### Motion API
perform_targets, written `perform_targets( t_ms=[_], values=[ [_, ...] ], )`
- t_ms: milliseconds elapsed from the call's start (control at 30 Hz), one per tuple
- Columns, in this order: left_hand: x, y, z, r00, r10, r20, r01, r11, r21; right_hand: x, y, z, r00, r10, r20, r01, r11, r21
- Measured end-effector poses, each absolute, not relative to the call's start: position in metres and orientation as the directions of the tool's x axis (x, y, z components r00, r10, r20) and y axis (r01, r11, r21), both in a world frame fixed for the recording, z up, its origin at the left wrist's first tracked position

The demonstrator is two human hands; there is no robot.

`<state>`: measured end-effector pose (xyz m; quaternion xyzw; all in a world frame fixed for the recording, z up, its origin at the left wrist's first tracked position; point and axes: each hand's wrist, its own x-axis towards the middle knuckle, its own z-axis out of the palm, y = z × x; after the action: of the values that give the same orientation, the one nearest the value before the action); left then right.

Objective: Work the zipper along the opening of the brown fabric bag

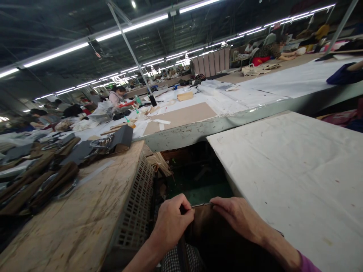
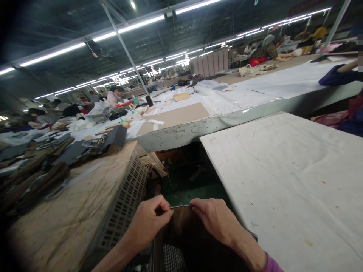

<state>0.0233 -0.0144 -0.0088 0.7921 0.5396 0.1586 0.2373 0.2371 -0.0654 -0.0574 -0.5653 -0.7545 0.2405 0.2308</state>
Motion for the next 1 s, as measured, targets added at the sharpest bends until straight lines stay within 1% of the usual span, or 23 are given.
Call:
perform_targets(
  t_ms=[67, 133, 233, 300, 333, 400, 467, 533, 600, 733, 800, 867, 1000],
  values=[
    [0.023, -0.013, -0.007, 0.363, 0.931, -0.044, 0.765, -0.27, 0.585, 0.238, -0.067, -0.058, -0.255, 0.964, 0.078, 0.734, 0.246, -0.633],
    [0.022, -0.011, -0.006, 0.369, 0.925, -0.094, 0.726, -0.224, 0.651, 0.239, -0.067, -0.057, -0.251, 0.965, 0.081, 0.729, 0.243, -0.64],
    [0.021, -0.006, -0.006, 0.414, 0.895, -0.166, 0.611, -0.138, 0.779, 0.241, -0.068, -0.055, -0.257, 0.964, 0.074, 0.715, 0.241, -0.656],
    [0.019, -0.004, -0.007, 0.444, 0.871, -0.212, 0.549, -0.077, 0.832, 0.241, -0.067, -0.056, -0.265, 0.961, 0.074, 0.719, 0.248, -0.649],
    [0.019, -0.002, -0.008, 0.454, 0.861, -0.228, 0.53, -0.056, 0.846, 0.24, -0.067, -0.057, -0.264, 0.961, 0.075, 0.734, 0.251, -0.631],
    [0.017, -0.001, -0.01, 0.465, 0.855, -0.23, 0.512, -0.047, 0.858, 0.235, -0.066, -0.058, -0.244, 0.967, 0.065, 0.796, 0.239, -0.556],
    [0.016, -0.001, -0.013, 0.469, 0.86, -0.202, 0.514, -0.08, 0.854, 0.226, -0.066, -0.059, -0.206, 0.977, 0.051, 0.864, 0.206, -0.46],
    [0.014, -0.003, -0.015, 0.464, 0.868, -0.179, 0.534, -0.112, 0.838, 0.214, -0.066, -0.058, -0.176, 0.982, 0.069, 0.892, 0.189, -0.411],
    [0.012, -0.005, -0.016, 0.458, 0.871, -0.18, 0.555, -0.122, 0.822, 0.201, -0.065, -0.054, -0.186, 0.975, 0.12, 0.869, 0.22, -0.442],
    [0.009, -0.01, -0.015, 0.456, 0.865, -0.21, 0.576, -0.107, 0.81, 0.19, -0.058, -0.051, -0.228, 0.955, 0.187, 0.753, 0.295, -0.588],
    [0.008, -0.011, -0.013, 0.46, 0.859, -0.225, 0.584, -0.103, 0.805, 0.193, -0.054, -0.052, -0.241, 0.954, 0.179, 0.691, 0.298, -0.658],
    [0.007, -0.012, -0.012, 0.469, 0.853, -0.229, 0.585, -0.106, 0.804, 0.197, -0.05, -0.054, -0.26, 0.952, 0.16, 0.648, 0.294, -0.703],
    [0.003, -0.014, -0.009, 0.483, 0.858, -0.174, 0.592, -0.173, 0.787, 0.198, -0.046, -0.054, -0.272, 0.956, 0.109, 0.649, 0.266, -0.712]
  ],
)
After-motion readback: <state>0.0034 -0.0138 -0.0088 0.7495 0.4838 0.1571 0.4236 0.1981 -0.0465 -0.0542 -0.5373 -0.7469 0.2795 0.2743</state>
